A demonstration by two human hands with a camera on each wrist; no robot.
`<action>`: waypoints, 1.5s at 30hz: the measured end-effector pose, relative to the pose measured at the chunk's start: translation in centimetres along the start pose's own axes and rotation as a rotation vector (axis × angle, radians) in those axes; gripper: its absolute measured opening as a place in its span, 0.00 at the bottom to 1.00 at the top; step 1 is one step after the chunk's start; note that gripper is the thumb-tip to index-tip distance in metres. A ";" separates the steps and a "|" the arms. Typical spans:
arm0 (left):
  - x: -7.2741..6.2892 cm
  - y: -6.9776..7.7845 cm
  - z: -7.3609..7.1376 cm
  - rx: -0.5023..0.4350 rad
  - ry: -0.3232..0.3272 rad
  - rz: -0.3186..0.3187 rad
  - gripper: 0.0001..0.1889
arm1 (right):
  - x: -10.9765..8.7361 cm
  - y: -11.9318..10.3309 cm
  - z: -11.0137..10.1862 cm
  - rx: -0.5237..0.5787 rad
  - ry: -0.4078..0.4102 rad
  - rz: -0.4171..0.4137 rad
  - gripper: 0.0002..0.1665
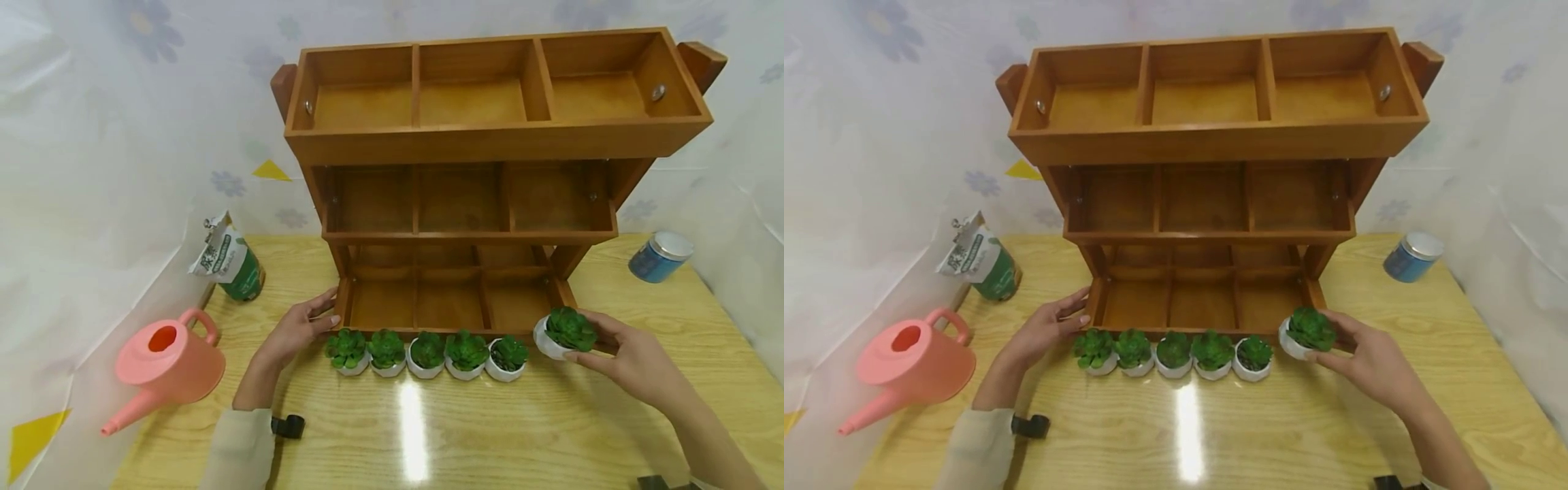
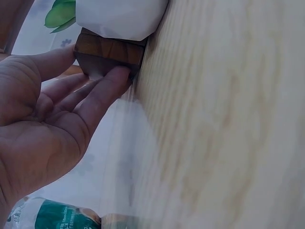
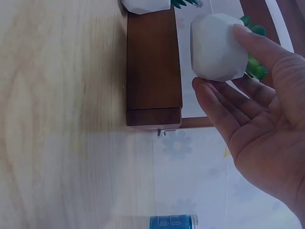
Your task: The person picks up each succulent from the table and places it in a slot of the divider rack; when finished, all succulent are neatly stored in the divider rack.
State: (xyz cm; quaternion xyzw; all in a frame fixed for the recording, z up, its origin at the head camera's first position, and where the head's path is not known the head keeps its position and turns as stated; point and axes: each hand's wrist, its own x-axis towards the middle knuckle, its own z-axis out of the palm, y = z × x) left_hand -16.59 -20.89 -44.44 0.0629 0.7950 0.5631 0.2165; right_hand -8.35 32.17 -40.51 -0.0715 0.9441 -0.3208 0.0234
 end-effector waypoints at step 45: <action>0.0 -0.2 0.0 -0.025 0.007 -0.004 0.35 | 6.8 -0.8 2.0 -0.079 0.018 0.004 0.45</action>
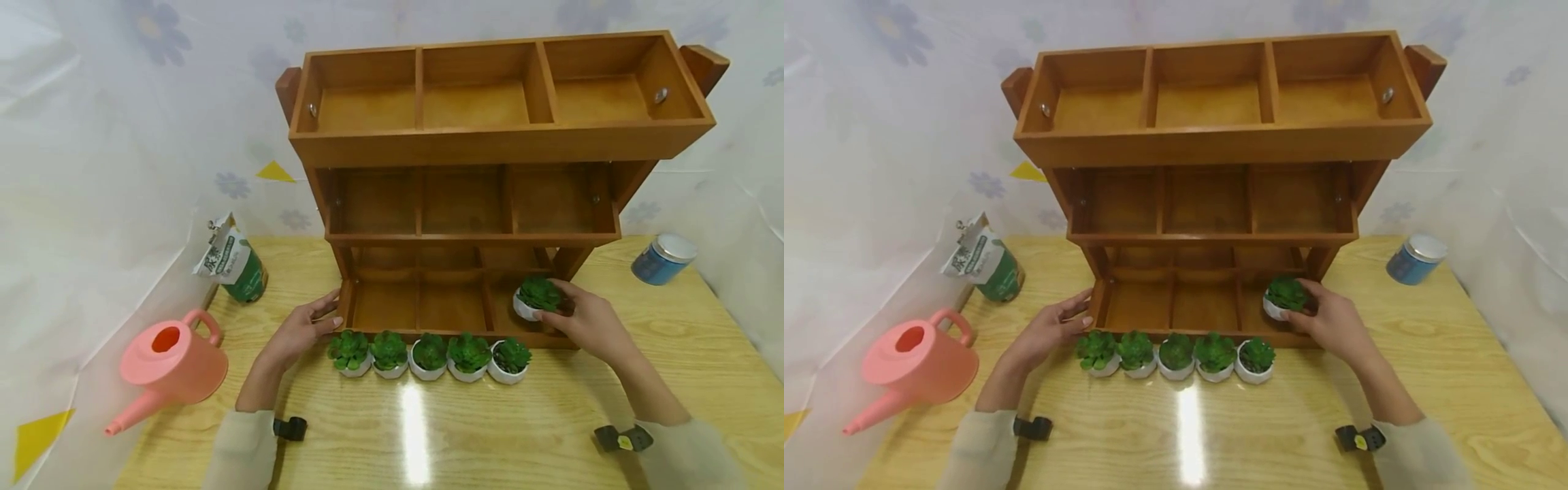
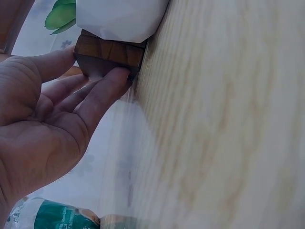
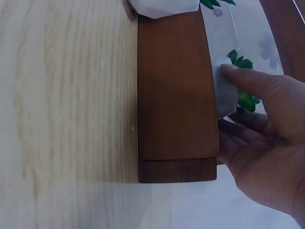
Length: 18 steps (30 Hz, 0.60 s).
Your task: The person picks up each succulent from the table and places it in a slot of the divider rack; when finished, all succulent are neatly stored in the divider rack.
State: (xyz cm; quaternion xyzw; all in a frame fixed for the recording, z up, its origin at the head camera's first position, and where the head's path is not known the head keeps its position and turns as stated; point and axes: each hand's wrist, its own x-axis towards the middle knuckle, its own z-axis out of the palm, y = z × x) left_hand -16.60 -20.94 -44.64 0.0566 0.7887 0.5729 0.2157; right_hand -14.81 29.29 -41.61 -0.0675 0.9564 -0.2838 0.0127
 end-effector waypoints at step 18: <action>-0.1 0.1 0.1 -0.003 -0.002 -0.013 0.34 | 1.1 -0.6 1.4 -0.045 -0.037 -0.008 0.42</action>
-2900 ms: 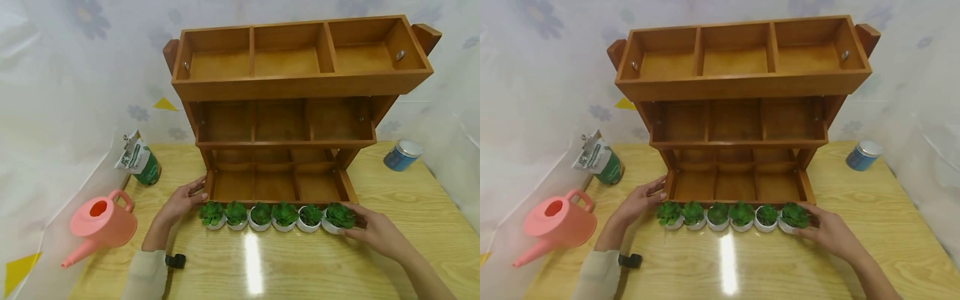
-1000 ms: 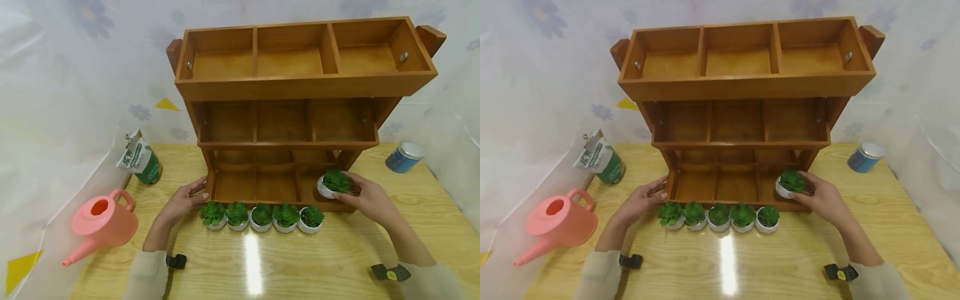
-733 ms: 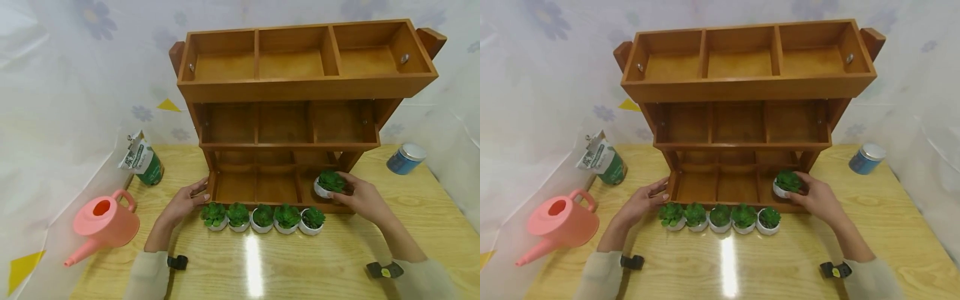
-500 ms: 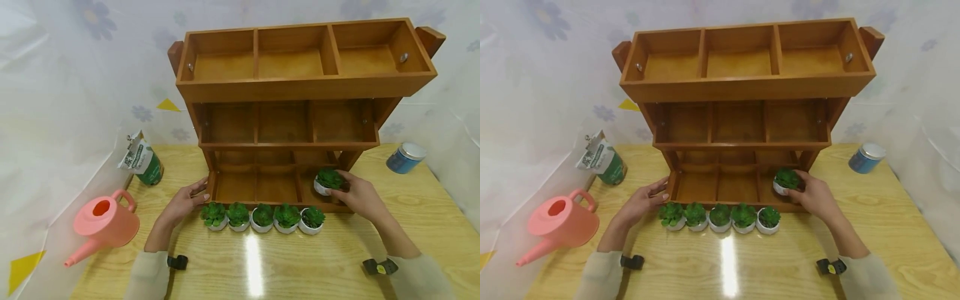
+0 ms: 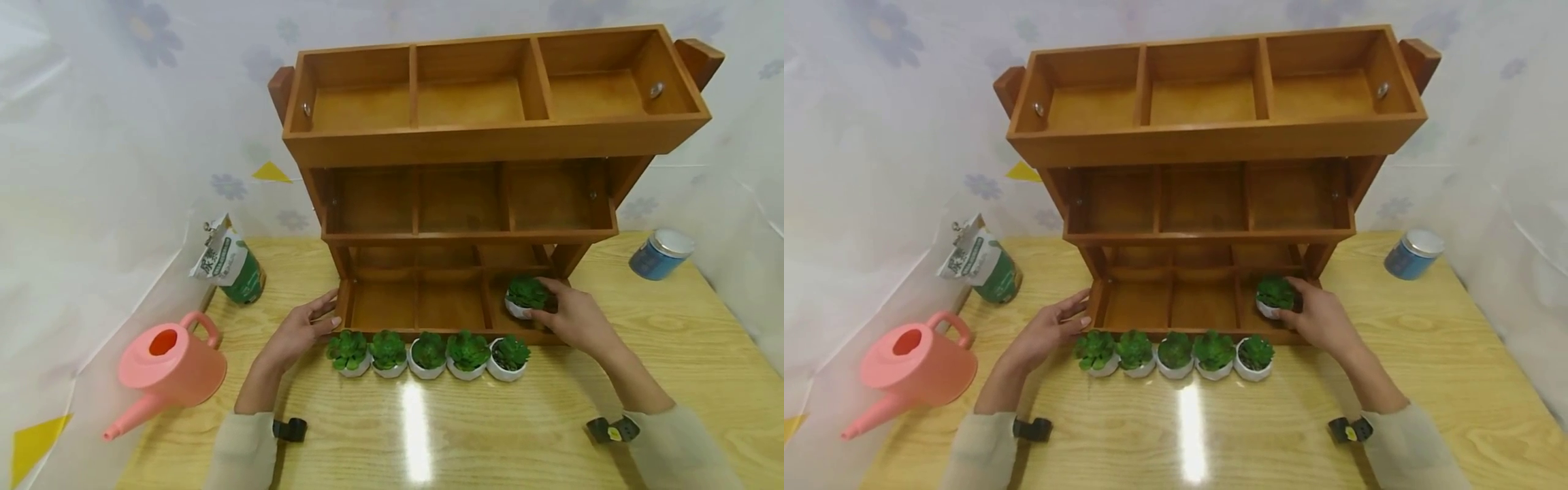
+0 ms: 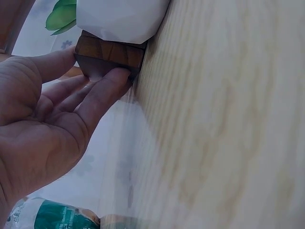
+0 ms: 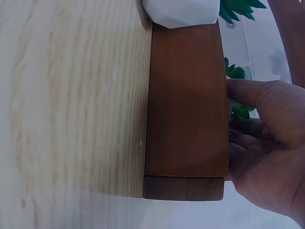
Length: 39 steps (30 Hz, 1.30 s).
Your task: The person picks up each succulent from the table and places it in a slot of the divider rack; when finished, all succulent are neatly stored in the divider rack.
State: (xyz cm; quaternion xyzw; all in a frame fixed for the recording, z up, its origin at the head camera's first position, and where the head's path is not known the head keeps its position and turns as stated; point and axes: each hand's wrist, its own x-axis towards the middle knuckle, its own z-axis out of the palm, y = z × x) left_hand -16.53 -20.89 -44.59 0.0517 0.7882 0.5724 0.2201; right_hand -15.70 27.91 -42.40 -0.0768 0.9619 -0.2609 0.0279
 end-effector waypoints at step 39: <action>0.0 0.0 0.2 -0.002 0.005 0.003 0.35 | -4.8 -1.0 -2.3 0.156 0.123 -0.056 0.40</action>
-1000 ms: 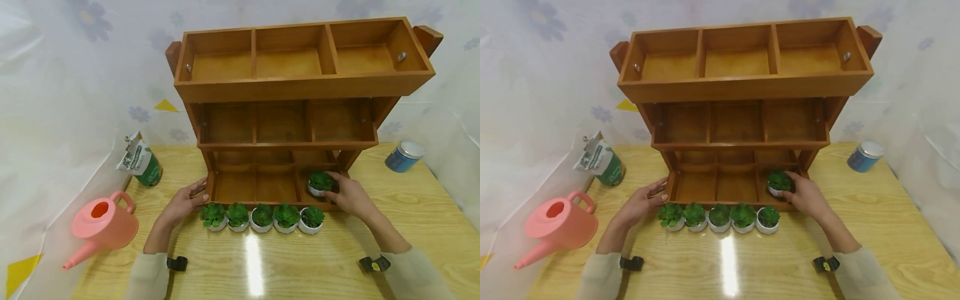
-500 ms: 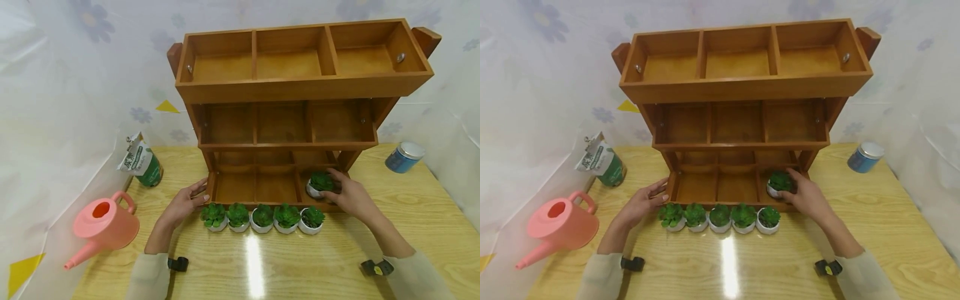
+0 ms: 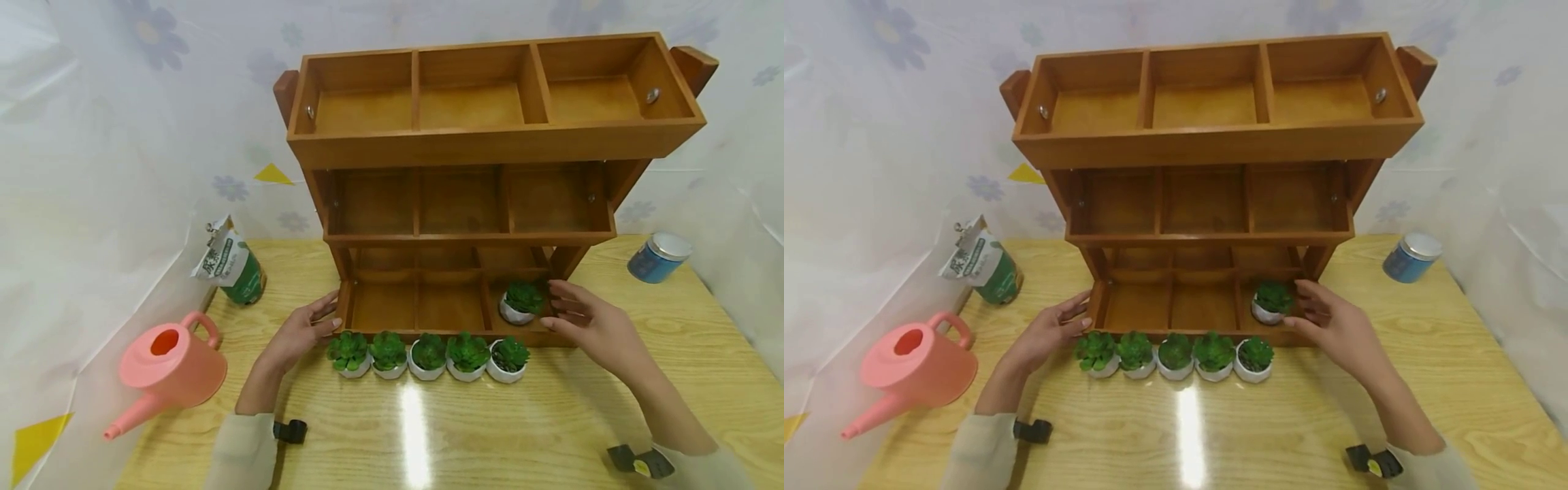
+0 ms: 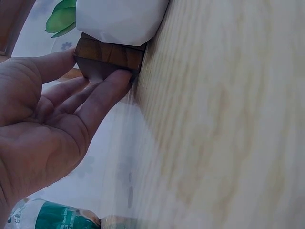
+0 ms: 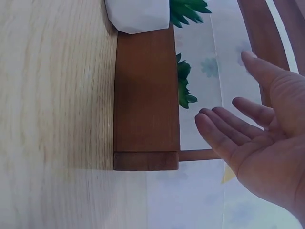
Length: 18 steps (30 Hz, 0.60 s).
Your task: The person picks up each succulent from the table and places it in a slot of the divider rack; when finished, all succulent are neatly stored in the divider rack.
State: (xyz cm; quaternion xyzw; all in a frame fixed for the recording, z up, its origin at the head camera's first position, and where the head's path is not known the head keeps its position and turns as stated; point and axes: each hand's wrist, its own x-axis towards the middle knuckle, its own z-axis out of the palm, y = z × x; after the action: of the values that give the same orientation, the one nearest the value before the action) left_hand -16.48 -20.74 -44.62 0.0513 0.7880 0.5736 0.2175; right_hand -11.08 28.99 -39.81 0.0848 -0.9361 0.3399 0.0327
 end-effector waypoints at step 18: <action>0.1 -0.2 -0.1 -0.024 -0.016 0.000 0.35 | -2.7 0.6 1.2 0.154 -0.093 -0.020 0.28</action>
State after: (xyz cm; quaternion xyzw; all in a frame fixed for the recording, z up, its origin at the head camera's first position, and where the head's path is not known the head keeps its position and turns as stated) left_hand -16.62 -20.87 -44.81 0.0535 0.7794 0.5825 0.2243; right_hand -8.52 29.06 -41.47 0.1123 -0.9068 0.4060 -0.0140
